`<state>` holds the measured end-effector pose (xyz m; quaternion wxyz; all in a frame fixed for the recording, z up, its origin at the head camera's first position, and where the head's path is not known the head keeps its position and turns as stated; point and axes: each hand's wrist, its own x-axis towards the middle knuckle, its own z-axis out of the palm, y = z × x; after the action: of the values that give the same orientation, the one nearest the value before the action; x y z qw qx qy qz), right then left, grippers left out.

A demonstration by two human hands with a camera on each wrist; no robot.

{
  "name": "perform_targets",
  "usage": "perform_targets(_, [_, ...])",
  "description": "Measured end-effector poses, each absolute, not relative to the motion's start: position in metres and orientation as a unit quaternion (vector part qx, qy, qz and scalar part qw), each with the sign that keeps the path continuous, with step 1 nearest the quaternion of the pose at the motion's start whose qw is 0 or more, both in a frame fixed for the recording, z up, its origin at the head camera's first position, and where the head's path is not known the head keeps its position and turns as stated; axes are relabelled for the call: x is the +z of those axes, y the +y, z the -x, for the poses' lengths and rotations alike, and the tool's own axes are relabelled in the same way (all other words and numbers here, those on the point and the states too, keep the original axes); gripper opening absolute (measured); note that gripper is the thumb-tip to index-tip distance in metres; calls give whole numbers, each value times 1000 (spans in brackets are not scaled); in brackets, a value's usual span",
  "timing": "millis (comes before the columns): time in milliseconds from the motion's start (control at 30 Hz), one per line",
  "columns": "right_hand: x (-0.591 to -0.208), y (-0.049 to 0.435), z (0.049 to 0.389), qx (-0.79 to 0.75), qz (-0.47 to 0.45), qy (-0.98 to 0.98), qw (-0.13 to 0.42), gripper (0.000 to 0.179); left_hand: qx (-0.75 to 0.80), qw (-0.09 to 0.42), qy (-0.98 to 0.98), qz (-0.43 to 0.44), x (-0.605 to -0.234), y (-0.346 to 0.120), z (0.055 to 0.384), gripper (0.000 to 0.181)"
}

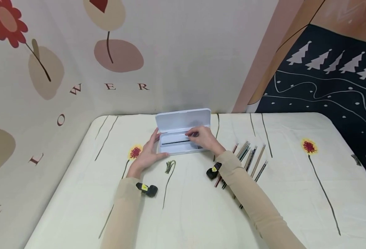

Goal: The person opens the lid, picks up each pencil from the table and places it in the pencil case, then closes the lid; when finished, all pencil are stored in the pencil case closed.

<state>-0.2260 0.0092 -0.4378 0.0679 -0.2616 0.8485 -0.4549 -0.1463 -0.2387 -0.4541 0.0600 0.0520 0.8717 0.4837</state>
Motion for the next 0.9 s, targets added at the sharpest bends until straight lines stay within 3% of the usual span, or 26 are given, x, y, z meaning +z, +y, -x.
perform_targets(900, [-405,71,218,-455,290,839,66,19,481,57,873,-60,-455,-240,146,112])
